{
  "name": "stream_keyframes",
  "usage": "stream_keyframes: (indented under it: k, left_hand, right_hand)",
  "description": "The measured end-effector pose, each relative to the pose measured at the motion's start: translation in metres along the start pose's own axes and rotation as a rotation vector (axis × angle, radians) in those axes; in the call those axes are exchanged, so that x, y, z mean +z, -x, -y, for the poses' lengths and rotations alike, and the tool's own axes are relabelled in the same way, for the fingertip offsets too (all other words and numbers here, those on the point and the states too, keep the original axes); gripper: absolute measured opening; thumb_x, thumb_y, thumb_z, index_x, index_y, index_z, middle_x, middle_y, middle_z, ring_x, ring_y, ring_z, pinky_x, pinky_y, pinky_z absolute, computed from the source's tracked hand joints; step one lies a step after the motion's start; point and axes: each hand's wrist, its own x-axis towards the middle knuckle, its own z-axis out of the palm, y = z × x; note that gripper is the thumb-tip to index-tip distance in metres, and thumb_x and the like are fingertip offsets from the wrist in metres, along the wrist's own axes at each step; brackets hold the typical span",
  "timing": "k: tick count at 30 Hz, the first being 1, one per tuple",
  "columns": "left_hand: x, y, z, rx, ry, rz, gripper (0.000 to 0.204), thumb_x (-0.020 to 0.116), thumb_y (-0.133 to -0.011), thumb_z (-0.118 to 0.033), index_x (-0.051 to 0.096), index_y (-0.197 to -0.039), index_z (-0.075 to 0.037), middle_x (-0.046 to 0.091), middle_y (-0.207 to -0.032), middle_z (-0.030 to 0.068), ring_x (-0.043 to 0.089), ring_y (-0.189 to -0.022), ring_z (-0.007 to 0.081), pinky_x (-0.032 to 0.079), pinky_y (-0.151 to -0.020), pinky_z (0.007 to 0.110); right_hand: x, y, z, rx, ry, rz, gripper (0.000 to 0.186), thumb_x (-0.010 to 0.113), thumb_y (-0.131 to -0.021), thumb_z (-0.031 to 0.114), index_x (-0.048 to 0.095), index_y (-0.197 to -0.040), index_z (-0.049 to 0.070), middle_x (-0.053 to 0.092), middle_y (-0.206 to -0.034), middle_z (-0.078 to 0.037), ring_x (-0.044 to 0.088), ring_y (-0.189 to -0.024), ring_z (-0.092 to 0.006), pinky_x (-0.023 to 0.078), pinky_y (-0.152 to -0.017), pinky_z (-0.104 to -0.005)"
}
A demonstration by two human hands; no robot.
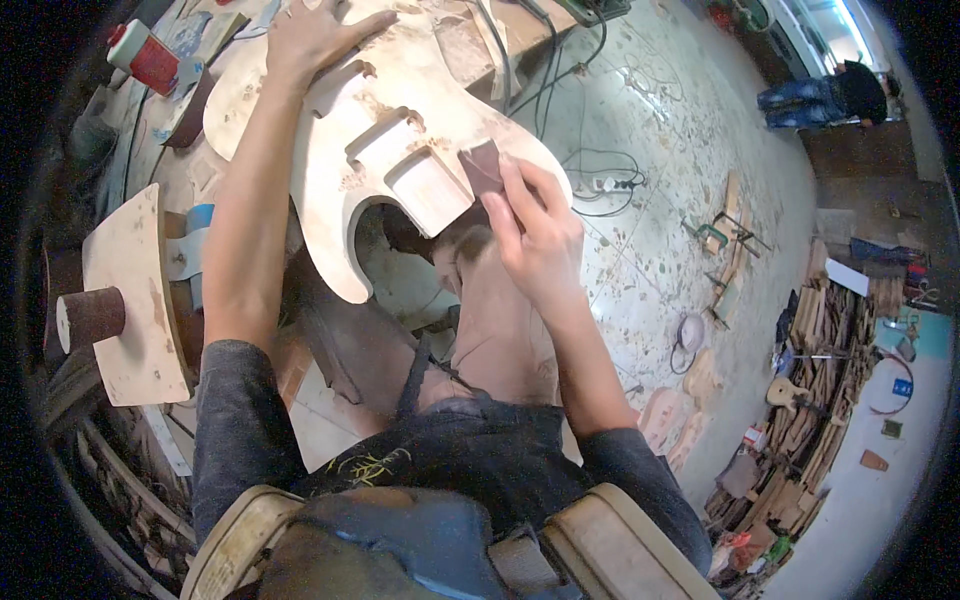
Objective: The person sands the wooden surface of a guitar body by hand using a piece of sandpaper, moving it along the curves and inner cavities of the instrument.
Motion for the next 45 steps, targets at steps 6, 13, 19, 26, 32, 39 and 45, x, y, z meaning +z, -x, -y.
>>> stream_keyframes:
  k: [6, 13, 19, 26, 32, 39, 45]
  left_hand:
    - [0.019, -0.007, 0.017, 0.007, -0.098, 0.032, 0.107, 0.053, -0.071, -0.094, 0.061, -0.143, -0.015, 0.065, -0.133, 0.0275, 0.062, -0.126, 0.0432, 0.045, -0.108, 0.051]
    - [-0.001, -0.003, 0.001, 0.035, 0.002, 0.081, 0.091, 0.057, -0.083, -0.081, 0.064, -0.138, -0.008, 0.06, -0.141, 0.0239, 0.056, -0.134, 0.0373, 0.034, -0.117, 0.055]
    - [-0.033, 0.063, -0.09, 0.505, -0.229, 0.441, 0.062, 0.039, -0.107, -0.05, 0.052, -0.148, -0.006, 0.04, -0.16, 0.0221, 0.029, -0.154, 0.0357, 0.019, -0.126, 0.059]
    - [-0.072, 0.195, -0.184, 0.708, 0.438, 0.465, 0.062, 0.056, -0.101, -0.049, 0.057, -0.138, 0.001, 0.048, -0.151, 0.0286, 0.044, -0.142, 0.045, 0.039, -0.118, 0.049]
    - [-0.102, 0.221, -0.194, 0.451, 0.419, 0.08, 0.039, 0.082, -0.085, -0.035, 0.075, -0.109, -0.005, 0.071, -0.117, 0.0143, 0.067, -0.109, 0.0322, 0.054, -0.095, 0.043]
    - [-0.067, 0.233, -0.142, 0.282, -0.136, -0.075, 0.059, 0.081, -0.083, -0.041, 0.067, -0.129, -0.007, 0.054, -0.14, 0.0226, 0.05, -0.133, 0.0418, 0.038, -0.114, 0.053]
    - [-0.099, 0.238, -0.105, 0.287, -0.047, 0.033, 0.057, 0.079, -0.082, -0.039, 0.068, -0.127, -0.006, 0.054, -0.138, 0.0243, 0.053, -0.126, 0.0412, 0.042, -0.109, 0.049]
  right_hand:
    - [0.009, -0.01, 0.008, -0.11, 0.071, -0.115, 0.037, 0.077, -0.089, 0.006, 0.071, -0.125, 0.0, 0.071, -0.116, -0.017, 0.073, -0.096, -0.0301, 0.058, -0.082, -0.0362]
    - [-0.085, 0.128, -0.036, 0.631, -0.308, -0.045, 0.037, 0.072, -0.095, 0.009, 0.069, -0.131, -0.001, 0.07, -0.12, -0.011, 0.069, -0.1, -0.0175, 0.057, -0.082, -0.0291]
    - [-0.107, 0.178, -0.068, 0.984, -0.518, -0.211, 0.038, 0.071, -0.097, 0.011, 0.067, -0.131, -0.004, 0.068, -0.121, -0.01, 0.068, -0.095, -0.0159, 0.058, -0.073, -0.029]
    - [-0.085, 0.179, -0.086, 0.885, -0.694, -0.26, 0.042, 0.071, -0.097, 0.016, 0.066, -0.133, -0.004, 0.069, -0.107, -0.009, 0.068, -0.077, -0.015, 0.059, -0.06, -0.0289]
    - [-0.093, 0.177, -0.071, 1.02, -0.84, -0.245, 0.039, 0.072, -0.097, 0.016, 0.068, -0.131, -0.004, 0.07, -0.111, -0.011, 0.069, -0.078, -0.0148, 0.058, -0.06, -0.0283]
    - [-0.103, 0.18, -0.068, 1.168, -0.865, -0.204, 0.044, 0.07, -0.098, 0.022, 0.066, -0.134, -0.003, 0.072, -0.085, -0.009, 0.068, -0.062, -0.0152, 0.054, -0.052, -0.0277]
    - [-0.101, 0.188, -0.07, 1.157, -0.898, -0.212, 0.048, 0.07, -0.098, 0.025, 0.063, -0.136, -0.004, 0.072, -0.086, -0.01, 0.069, -0.06, -0.0178, 0.052, -0.049, -0.0277]
